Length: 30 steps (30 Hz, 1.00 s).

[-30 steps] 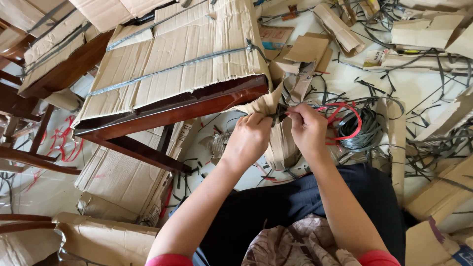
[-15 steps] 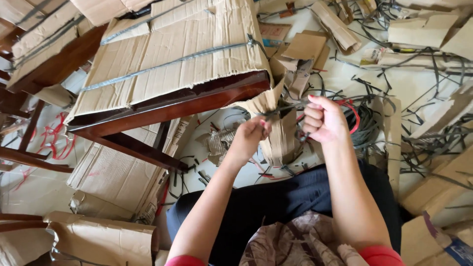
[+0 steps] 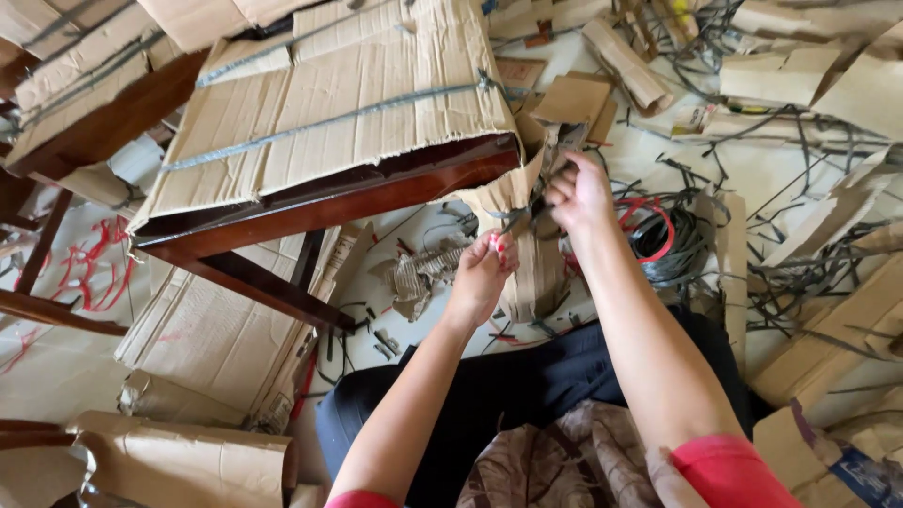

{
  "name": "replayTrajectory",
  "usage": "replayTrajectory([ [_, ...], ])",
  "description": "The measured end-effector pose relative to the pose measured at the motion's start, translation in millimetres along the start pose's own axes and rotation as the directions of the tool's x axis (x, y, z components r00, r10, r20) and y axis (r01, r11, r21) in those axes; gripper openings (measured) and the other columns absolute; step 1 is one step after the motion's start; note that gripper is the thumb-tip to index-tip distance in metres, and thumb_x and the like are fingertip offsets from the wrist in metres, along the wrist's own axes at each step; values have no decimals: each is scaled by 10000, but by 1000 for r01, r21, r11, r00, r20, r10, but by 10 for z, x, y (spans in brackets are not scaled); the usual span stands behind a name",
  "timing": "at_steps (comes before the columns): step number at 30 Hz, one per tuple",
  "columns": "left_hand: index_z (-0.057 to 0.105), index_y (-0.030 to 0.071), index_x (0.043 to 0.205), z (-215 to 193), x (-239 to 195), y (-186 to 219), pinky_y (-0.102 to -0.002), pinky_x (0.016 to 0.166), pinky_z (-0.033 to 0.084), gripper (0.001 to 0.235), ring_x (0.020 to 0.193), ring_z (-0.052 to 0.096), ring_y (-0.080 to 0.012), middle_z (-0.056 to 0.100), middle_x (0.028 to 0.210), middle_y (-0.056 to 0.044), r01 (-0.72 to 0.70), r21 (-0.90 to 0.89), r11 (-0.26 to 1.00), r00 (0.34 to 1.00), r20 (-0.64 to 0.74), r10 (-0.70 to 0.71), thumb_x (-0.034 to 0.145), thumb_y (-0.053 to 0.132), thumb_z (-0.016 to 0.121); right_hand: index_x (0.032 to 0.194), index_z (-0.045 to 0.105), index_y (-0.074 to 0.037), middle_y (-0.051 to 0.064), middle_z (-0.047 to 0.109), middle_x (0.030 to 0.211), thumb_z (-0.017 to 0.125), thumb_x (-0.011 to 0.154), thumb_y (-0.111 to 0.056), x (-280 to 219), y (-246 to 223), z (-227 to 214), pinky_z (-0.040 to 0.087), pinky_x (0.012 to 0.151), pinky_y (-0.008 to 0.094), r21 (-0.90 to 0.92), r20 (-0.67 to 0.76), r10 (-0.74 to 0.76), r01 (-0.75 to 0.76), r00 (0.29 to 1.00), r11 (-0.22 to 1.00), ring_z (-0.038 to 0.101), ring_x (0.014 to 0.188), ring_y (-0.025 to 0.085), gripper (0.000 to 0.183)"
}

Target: The person sits on the floor and ties a piece of cardboard to a wooden stool using red and black plastic straps. They wrap the straps around the cardboard and stool, then tie knots to secure them.

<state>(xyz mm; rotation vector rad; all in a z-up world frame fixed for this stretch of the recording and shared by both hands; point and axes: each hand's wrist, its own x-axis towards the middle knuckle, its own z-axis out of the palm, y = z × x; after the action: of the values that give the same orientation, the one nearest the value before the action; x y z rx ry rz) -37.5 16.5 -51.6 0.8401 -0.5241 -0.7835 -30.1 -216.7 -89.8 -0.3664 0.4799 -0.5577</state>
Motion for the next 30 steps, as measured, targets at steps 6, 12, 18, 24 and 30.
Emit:
replayTrajectory([
  [6,572,91,793,43,-51,175,-231,679,377,372,664,339,-100,418,689,35,-113,609,785,994,67,91,1123,127,404,622,380,-269,-134,251,500,616,1000,-374,-1458,83,218,184,363,189,-364,-79,-120,83,990,928,245,359,30,458],
  [12,736,86,984,185,-21,0,-341,812,509,266,807,579,-149,671,812,-38,75,717,693,997,-78,-28,1076,261,558,926,673,-101,77,631,750,561,1032,-73,-1725,1023,-534,511,715,304,-740,306,-626,593,717,317,626,767,161,157],
  [18,639,76,950,273,-44,-65,-204,603,499,285,816,686,-148,722,955,-123,85,422,903,996,-68,-62,1099,202,430,956,782,-84,109,744,916,632,816,53,-1509,752,-1081,512,954,444,-596,609,-384,720,694,355,705,985,284,246],
  [24,602,51,869,286,-67,52,-189,580,377,263,647,490,-95,684,882,-146,-54,429,901,998,8,56,1068,96,435,1117,711,-37,225,734,970,553,1103,-195,-1051,-323,-1751,632,779,461,-794,-15,-389,225,921,564,766,870,305,223],
  [30,580,60,847,254,-65,-17,-203,579,363,273,655,463,-104,672,868,-154,-49,393,918,999,1,53,1068,99,425,937,815,-255,103,746,747,698,838,-176,520,212,-3060,634,729,407,-961,28,-220,-34,975,-274,753,771,309,173],
])
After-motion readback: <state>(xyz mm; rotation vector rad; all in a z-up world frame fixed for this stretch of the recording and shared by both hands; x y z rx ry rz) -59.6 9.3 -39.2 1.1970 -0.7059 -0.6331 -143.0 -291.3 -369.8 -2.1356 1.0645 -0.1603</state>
